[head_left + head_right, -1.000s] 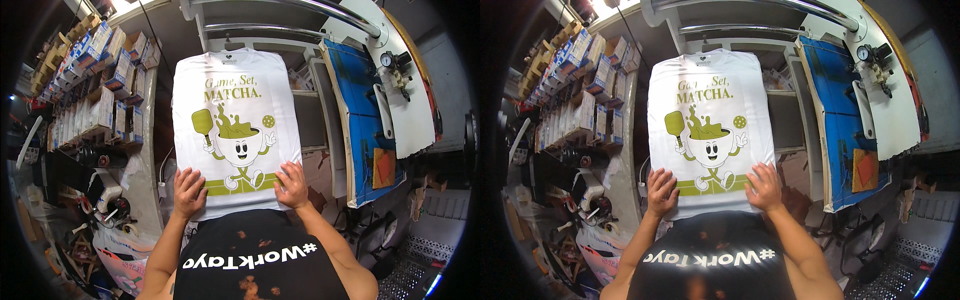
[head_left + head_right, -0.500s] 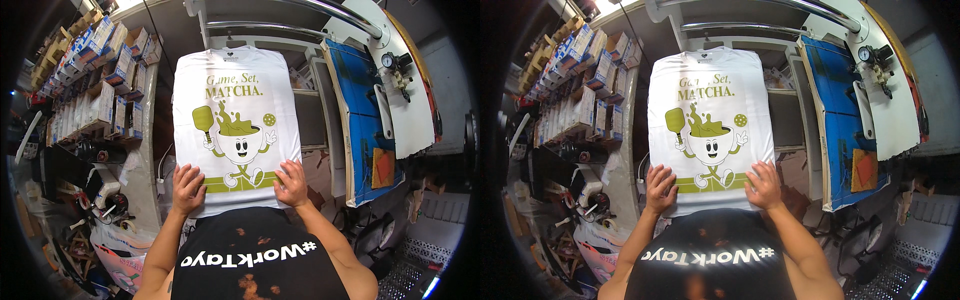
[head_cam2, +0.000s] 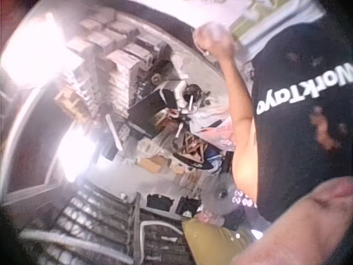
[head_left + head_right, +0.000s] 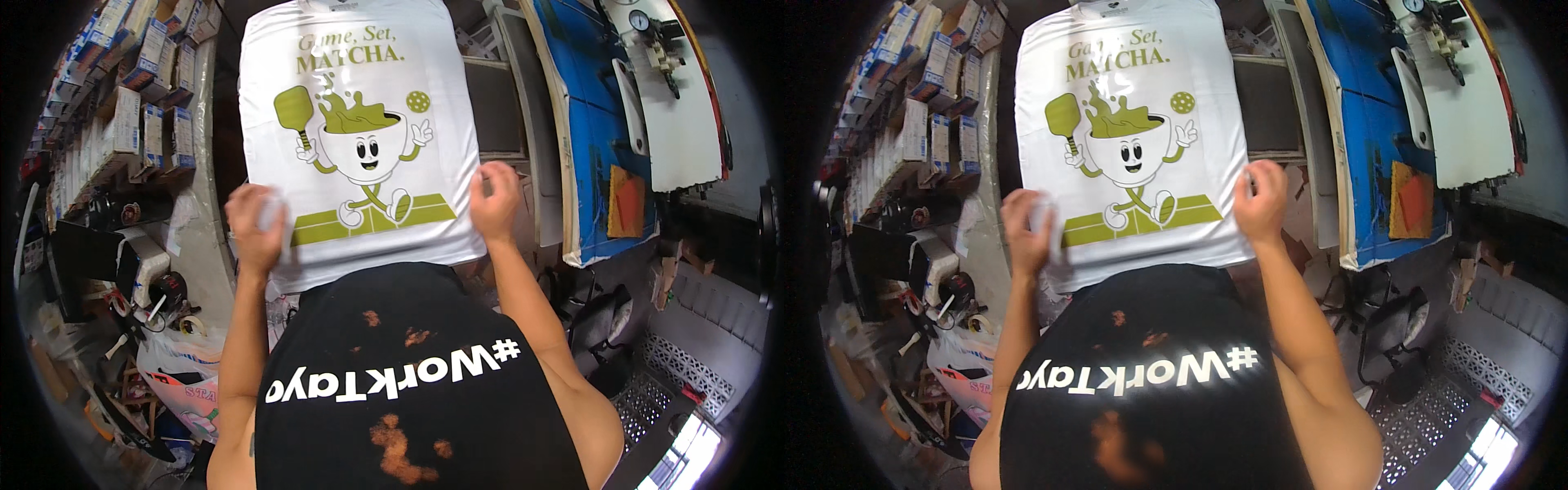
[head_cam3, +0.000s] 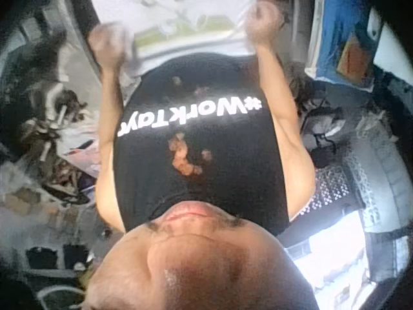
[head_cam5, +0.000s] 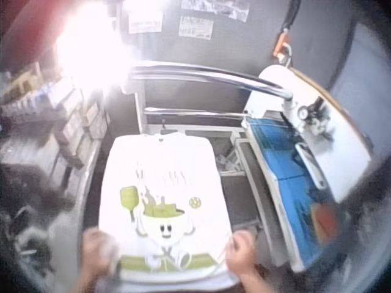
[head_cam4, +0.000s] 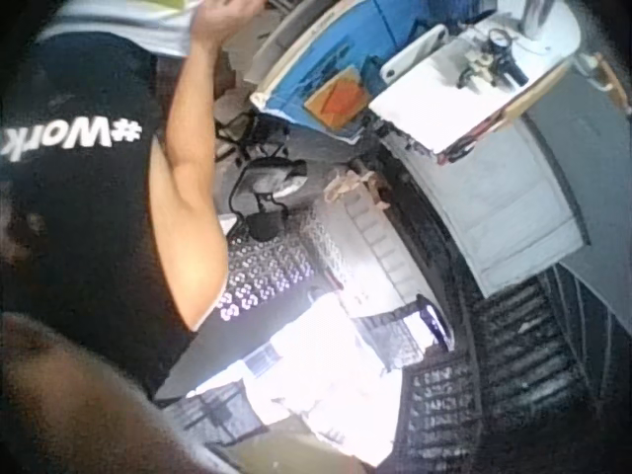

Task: The person operates a heat press to print designs on t-shirts. They place a white t-shirt on the press, lower the heated platen, then remove it and peel off the transfer film to reveal a printed graphic. The process is repeated with a black t-shirt.

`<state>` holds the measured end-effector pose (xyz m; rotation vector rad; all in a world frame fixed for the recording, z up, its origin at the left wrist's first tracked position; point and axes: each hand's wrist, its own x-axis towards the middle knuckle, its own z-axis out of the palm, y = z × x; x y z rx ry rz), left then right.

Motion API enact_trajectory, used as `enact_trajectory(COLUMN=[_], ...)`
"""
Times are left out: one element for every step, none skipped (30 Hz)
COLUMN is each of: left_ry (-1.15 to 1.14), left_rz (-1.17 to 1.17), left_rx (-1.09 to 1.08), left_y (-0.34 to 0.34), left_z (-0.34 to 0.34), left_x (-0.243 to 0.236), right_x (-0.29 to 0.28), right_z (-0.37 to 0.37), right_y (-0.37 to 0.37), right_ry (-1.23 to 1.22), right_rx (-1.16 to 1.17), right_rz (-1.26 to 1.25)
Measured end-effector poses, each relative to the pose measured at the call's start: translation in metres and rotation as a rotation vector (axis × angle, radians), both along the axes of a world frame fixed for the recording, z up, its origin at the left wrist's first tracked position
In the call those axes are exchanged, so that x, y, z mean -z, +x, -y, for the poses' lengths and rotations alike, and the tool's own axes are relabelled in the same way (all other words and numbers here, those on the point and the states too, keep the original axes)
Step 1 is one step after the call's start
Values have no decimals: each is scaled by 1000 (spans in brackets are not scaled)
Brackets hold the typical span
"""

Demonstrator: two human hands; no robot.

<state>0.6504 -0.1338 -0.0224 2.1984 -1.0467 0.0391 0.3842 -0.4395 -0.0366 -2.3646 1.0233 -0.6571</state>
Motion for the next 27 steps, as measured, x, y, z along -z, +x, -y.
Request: enact_trajectory(left_ry=[-214, -318, -417, -393, -356, -420, -336, -246, -157, -197, -239, -281, -325, -371, -423, -386, -347, -308, -308, -310, -312, -310, -306, -304, -270, -237, -200], left_rz=[-300, -692, -1090, -1432, -1769, -1796, -1686, -1575, -1462, -1476, -1484, -1492, -1521, -1548, -1571, -1517, -1464, -1411, -1425, -1437, -1450, -1448, -1441, -1433, -1453, -1459, -1452], left_rx=[-251, -408, -562, -423, -268, -404, -347, -296, -244, -232, -219, -206, -232, -260, -289, -310, -326, -343, -299, -257, -215, -226, -246, -267, -247, -245, -264], left_y=[5, 19, 32, 37, 33, 19, 16, 20, 24, 26, 28, 28, 25, 17, 8, 1, -5, -7, -2, 6, 8, 8, 6, 5, 3, 2, 5], left_z=[-5, -22, -40, -49, -55, -52, -63, -86, -104, -114, -118, -120, -120, -105, -93, -86, -78, -75, -85, -104, -112, -119, -125, -131, -131, -131, -136], left_x=[16, 44, 66, 67, 62, 52, 60, 68, 75, 77, 73, 71, 70, 51, 37, 32, 29, 27, 37, 54, 58, 62, 59, 56, 57, 57, 51], right_x=[12, 21, 24, 25, 23, 21, 18, 19, 16, 14, 14, 17, 17, 7, 1, 1, 2, 4, 7, 11, 11, 12, 12, 11, 6, 2, 4], right_z=[9, 19, 30, 31, 32, 28, 23, 24, 23, 23, 24, 24, 22, 19, 17, 17, 18, 19, 20, 21, 22, 23, 19, 17, 19, 20, 21], right_y=[-5, -8, -20, -31, -41, -47, -53, -61, -68, -73, -76, -79, -83, -77, -73, -73, -76, -79, -83, -88, -90, -93, -92, -91, -94, -95, -102], right_ry=[226, 453, 1131, 1391, 1650, 1583, 1517, 1431, 1443, 1454, 1465, 1430, 1417, 1404, 1391, 1388, 1384, 1379, 1382, 1385, 1389, 1377, 1373, 1370, 1356, 1356, 1272], right_rx=[198, 394, 305, 330, 351, 301, 250, 265, 259, 250, 236, 190, 214, 234, 249, 236, 229, 221, 225, 225, 227, 235, 238, 240, 245, 234, 265], right_rz=[24, 58, 251, 269, 290, 261, 231, 188, 234, 283, 336, 368, 370, 371, 373, 352, 334, 316, 331, 344, 356, 369, 380, 390, 332, 272, 217])
